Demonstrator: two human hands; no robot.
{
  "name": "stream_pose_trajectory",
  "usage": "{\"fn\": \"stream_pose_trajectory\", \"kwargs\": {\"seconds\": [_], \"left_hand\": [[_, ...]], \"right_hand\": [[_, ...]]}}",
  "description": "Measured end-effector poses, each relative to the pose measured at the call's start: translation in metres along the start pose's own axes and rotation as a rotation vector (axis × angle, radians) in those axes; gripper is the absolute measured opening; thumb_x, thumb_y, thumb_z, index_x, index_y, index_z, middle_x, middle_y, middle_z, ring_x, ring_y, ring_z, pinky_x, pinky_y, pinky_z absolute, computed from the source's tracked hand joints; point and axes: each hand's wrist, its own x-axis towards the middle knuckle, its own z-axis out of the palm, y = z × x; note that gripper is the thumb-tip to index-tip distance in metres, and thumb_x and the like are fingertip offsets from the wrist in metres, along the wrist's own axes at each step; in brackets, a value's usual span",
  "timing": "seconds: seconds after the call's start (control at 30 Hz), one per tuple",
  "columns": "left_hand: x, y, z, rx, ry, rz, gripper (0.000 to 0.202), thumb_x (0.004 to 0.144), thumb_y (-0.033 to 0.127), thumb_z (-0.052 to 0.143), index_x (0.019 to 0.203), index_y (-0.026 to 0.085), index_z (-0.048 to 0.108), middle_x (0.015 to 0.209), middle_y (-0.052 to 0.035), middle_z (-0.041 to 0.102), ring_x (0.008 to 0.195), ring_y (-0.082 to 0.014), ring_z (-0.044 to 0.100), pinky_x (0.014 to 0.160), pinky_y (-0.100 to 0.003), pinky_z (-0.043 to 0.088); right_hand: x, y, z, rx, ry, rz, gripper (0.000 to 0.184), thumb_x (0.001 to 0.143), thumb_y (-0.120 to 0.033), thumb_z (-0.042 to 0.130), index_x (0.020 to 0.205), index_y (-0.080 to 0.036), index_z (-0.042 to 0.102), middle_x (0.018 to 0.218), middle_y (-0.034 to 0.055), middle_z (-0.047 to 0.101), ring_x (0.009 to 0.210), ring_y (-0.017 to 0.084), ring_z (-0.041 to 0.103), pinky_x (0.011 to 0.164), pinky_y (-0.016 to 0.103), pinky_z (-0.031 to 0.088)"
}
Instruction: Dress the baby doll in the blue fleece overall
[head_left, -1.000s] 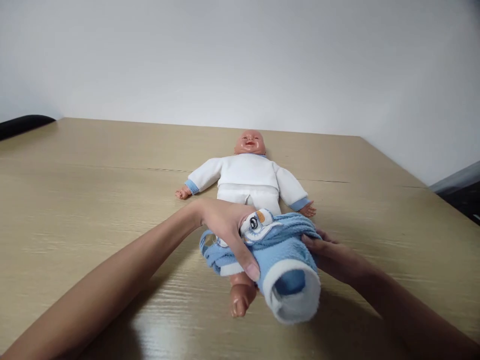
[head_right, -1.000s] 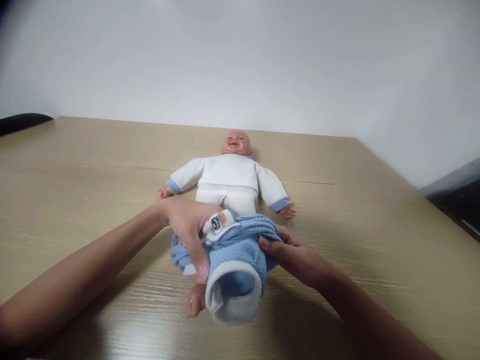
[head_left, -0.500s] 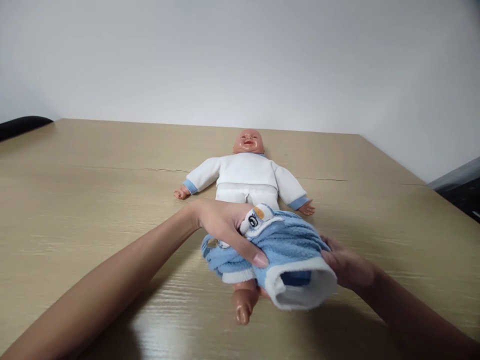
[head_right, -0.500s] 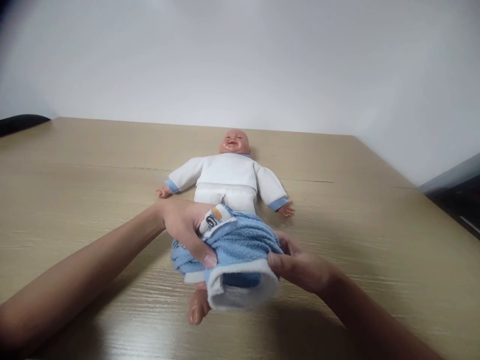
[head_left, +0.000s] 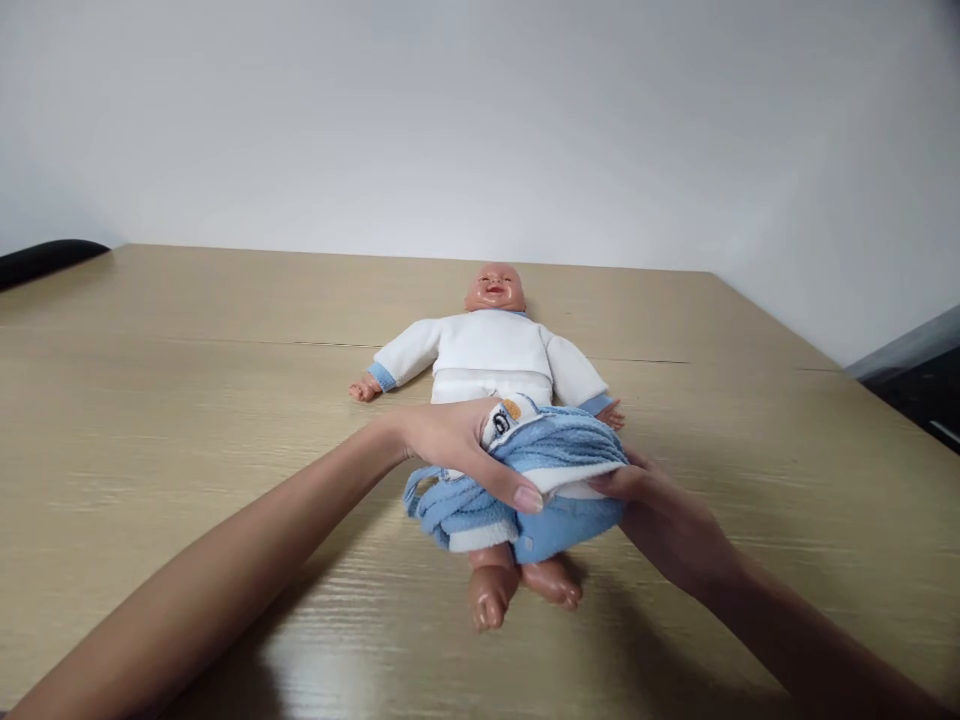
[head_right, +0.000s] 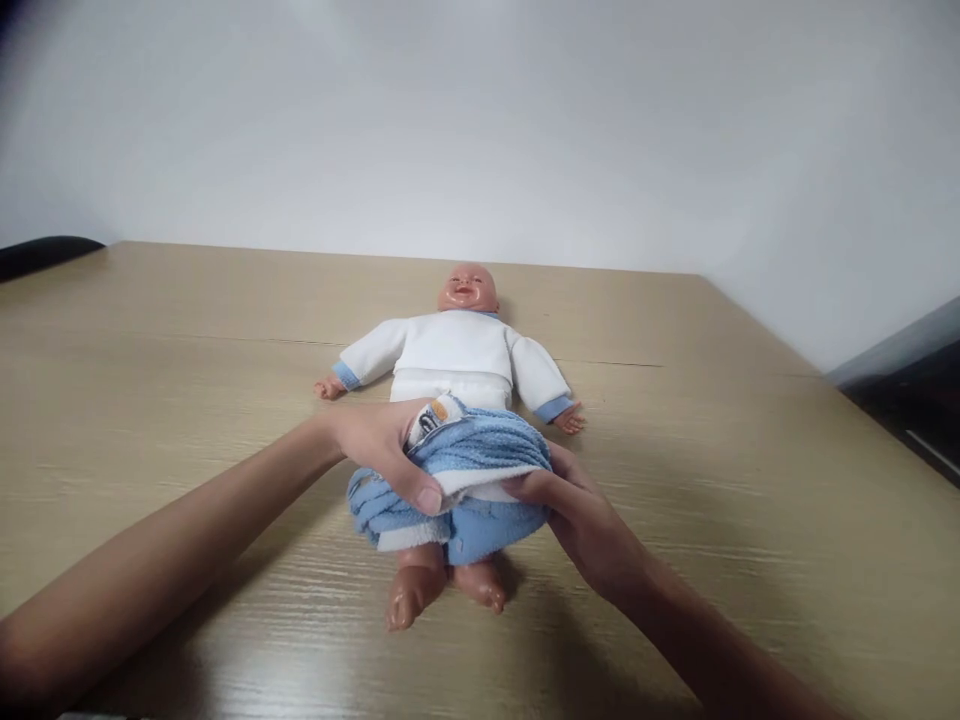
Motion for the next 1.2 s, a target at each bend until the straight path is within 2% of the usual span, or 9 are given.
{"fn": "stream_pose_trajectory", "kwargs": {"seconds": [0.2,0.33,0.53,0.67,0.73,0.83,0.97,1.07,1.2], "left_hand": [[-0.005,-0.002,-0.004,0.057,-0.053,0.043,0.029,0.093,0.036,0.087,0.117,0.02,0.083,0.118,-0.0073,0.083,0.113,-0.0231,0.077,0.11,-0.034,0.06],[-0.006,-0.007,-0.007,0.004,-0.07,0.083,0.018,0.093,0.032,0.087,0.105,0.019,0.085,0.104,-0.0056,0.084,0.101,-0.0201,0.078,0.105,-0.031,0.06],[0.001,0.002,0.01,0.093,-0.024,0.083,0.054,0.082,0.021,0.092,0.135,0.025,0.077,0.135,-0.0038,0.079,0.128,-0.0243,0.073,0.117,-0.034,0.054],[0.005,0.01,0.022,0.279,0.074,0.104,0.022,0.087,0.016,0.074,0.109,0.019,0.077,0.114,-0.0025,0.08,0.114,-0.0238,0.073,0.108,-0.035,0.056],[0.005,0.012,0.024,0.344,0.116,0.065,0.011,0.088,0.016,0.068,0.098,0.018,0.073,0.101,-0.001,0.077,0.1,-0.0217,0.072,0.095,-0.033,0.058],[0.002,0.015,0.027,0.429,0.115,-0.024,0.009,0.09,0.023,0.068,0.098,0.019,0.069,0.103,-0.0017,0.077,0.096,-0.0212,0.071,0.088,-0.032,0.057],[-0.001,0.022,0.036,0.65,0.106,-0.167,0.036,0.088,0.036,0.073,0.119,0.019,0.071,0.111,-0.0061,0.079,0.098,-0.0252,0.074,0.088,-0.035,0.056],[-0.003,0.025,0.046,0.91,0.162,-0.341,0.071,0.082,0.046,0.074,0.146,0.018,0.062,0.118,-0.0145,0.079,0.106,-0.035,0.075,0.083,-0.04,0.054],[-0.002,0.023,0.061,1.078,0.164,-0.419,0.07,0.081,0.044,0.074,0.146,0.022,0.062,0.105,-0.0123,0.079,0.09,-0.0348,0.074,0.068,-0.037,0.046]], "right_hand": [[-0.015,-0.003,0.009,0.005,-0.14,-0.074,0.025,0.089,-0.034,0.086,0.114,-0.03,0.082,0.101,0.002,0.08,0.1,0.026,0.072,0.1,0.038,0.057],[-0.02,-0.001,0.004,-0.053,-0.327,-0.006,0.044,0.087,-0.041,0.089,0.127,-0.029,0.077,0.094,0.0017,0.078,0.077,0.023,0.069,0.085,0.039,0.06],[-0.019,0.002,0.018,-0.048,-0.022,-0.08,0.035,0.085,-0.041,0.093,0.113,-0.024,0.079,0.099,0.0023,0.078,0.091,0.022,0.069,0.084,0.03,0.057],[-0.033,0.006,0.043,0.018,0.17,-0.071,0.034,0.085,-0.051,0.091,0.103,-0.025,0.08,0.098,0.0026,0.079,0.093,0.023,0.071,0.083,0.029,0.059],[-0.046,0.015,0.055,-0.049,0.285,-0.042,0.04,0.085,-0.054,0.091,0.112,-0.026,0.081,0.106,0.0046,0.081,0.099,0.026,0.074,0.087,0.033,0.062],[-0.063,0.034,0.072,-0.132,0.419,-0.059,0.055,0.089,-0.056,0.086,0.135,-0.028,0.075,0.129,0.0083,0.081,0.119,0.033,0.075,0.104,0.041,0.062],[-0.076,0.054,0.087,-0.245,0.522,-0.086,0.056,0.095,-0.054,0.074,0.144,-0.027,0.068,0.14,0.0109,0.079,0.129,0.034,0.074,0.104,0.04,0.063],[-0.08,0.065,0.082,-0.46,0.591,-0.109,0.048,0.096,-0.055,0.068,0.132,-0.024,0.071,0.131,0.0122,0.08,0.12,0.035,0.076,0.098,0.04,0.063],[-0.088,0.08,0.057,-0.885,0.656,-0.213,0.03,0.092,-0.047,0.064,0.109,-0.024,0.073,0.098,0.0085,0.078,0.093,0.034,0.073,0.085,0.044,0.056]]}}
